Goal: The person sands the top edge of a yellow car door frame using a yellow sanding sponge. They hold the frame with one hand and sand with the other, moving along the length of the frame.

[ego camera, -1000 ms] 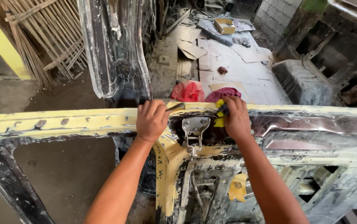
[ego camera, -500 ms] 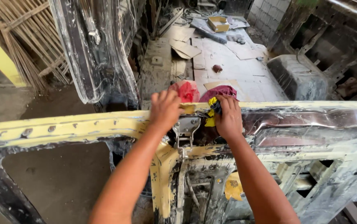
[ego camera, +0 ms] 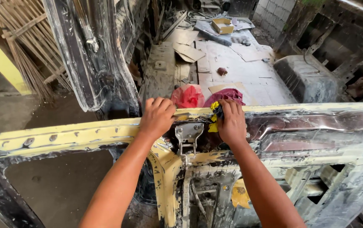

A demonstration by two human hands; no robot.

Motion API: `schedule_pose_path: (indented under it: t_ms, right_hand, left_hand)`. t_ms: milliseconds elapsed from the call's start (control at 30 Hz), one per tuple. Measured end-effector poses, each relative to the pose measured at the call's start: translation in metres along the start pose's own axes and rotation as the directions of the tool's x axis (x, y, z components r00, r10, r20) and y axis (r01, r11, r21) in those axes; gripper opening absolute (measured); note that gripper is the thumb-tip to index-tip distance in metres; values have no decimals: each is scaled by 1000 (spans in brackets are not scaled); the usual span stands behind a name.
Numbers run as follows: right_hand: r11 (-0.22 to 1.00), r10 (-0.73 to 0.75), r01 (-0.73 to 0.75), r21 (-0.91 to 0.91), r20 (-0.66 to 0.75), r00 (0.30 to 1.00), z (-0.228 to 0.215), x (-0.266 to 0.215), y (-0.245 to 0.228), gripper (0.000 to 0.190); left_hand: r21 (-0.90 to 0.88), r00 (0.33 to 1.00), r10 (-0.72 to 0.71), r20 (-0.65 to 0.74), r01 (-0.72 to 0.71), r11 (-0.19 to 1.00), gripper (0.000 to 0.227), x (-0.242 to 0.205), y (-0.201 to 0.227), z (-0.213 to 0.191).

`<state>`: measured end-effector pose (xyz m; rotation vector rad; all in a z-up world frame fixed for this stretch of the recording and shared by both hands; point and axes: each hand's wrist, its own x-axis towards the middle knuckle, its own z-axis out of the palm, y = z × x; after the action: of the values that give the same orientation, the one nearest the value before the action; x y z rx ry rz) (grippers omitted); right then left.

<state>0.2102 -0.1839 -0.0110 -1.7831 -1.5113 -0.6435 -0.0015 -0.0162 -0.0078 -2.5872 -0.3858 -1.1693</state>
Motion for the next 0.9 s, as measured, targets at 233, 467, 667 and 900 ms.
schedule_pose_path:
  t_ms: [233,467,667,900]
  right_hand:
    - [1000,-4,4,-7,4,1000,-2,1,2,62]
    - [1000,25,-25,-15,6,1000,-1,-2,-2,63]
    - [1000,-3,3,7,8,1000,0,-1,1,64]
    - [1000,19,-19,1,16,1000,-6,-4,-7,64]
  left_hand:
    - [20,999,36,-4,-36,999,13,21,24,49]
    - [-58,999,47,6,-46,997,16,9,5,44]
    - [-8,998,39,58,-38,999,13,17,15,44]
    - [-39,992,0,124,5,999,10,6,7,56]
